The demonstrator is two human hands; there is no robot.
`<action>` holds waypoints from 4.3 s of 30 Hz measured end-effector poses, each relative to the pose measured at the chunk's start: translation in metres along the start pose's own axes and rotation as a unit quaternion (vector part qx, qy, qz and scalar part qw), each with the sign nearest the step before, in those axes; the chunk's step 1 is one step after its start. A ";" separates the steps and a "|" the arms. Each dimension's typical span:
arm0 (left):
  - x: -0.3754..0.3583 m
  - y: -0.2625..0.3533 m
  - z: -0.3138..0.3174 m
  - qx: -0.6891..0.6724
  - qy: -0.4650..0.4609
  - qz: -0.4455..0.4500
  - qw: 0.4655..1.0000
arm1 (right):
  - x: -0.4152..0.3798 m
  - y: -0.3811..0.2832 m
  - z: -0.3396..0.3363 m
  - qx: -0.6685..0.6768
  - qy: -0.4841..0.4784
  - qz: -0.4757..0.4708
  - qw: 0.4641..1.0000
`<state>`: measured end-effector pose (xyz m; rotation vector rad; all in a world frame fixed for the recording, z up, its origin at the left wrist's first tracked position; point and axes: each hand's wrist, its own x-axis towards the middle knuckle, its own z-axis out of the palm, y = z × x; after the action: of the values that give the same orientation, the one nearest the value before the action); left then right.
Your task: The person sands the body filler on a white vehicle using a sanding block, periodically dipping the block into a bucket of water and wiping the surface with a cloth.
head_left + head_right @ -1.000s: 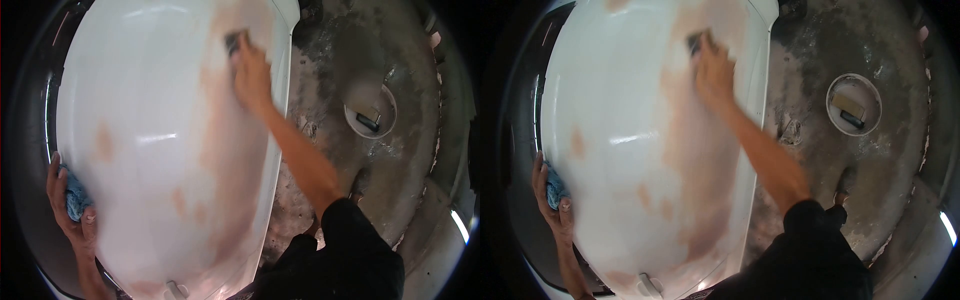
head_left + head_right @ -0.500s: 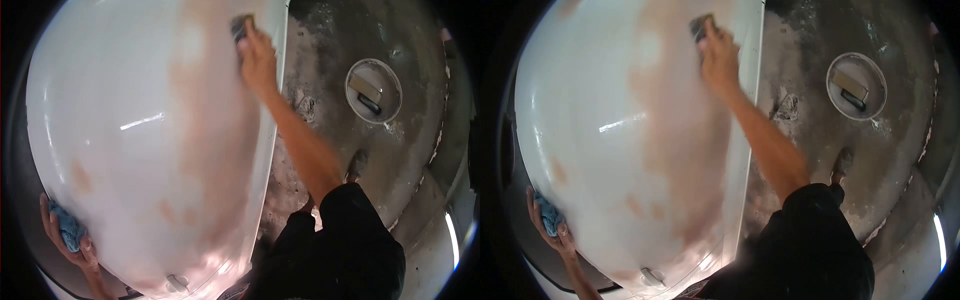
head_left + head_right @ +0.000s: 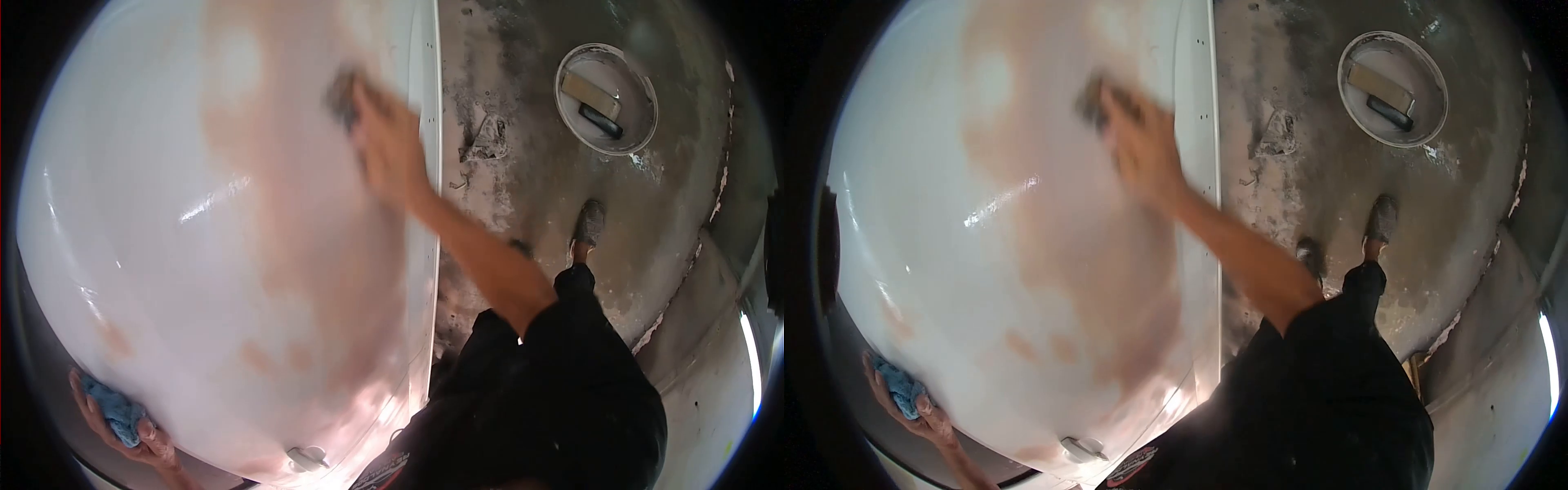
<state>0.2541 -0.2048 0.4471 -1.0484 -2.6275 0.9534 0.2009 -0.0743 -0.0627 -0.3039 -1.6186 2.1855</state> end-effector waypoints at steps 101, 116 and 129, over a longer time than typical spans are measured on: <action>0.305 0.617 0.359 -0.839 -0.357 -0.328 0.245 | -0.003 0.062 -0.442 0.085 0.150 0.522 0.835; 0.383 0.634 0.334 -0.649 -0.225 -0.206 0.697 | 0.083 0.034 -0.553 0.045 0.075 0.509 0.856; 0.323 0.122 0.104 0.163 -0.110 -0.200 0.960 | 0.125 -0.004 -0.621 -0.064 0.071 0.476 0.874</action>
<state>0.0452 0.0246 0.2627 -0.3333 -2.5698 1.3932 0.3400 0.5177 -0.2403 -1.5445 -1.7227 2.5831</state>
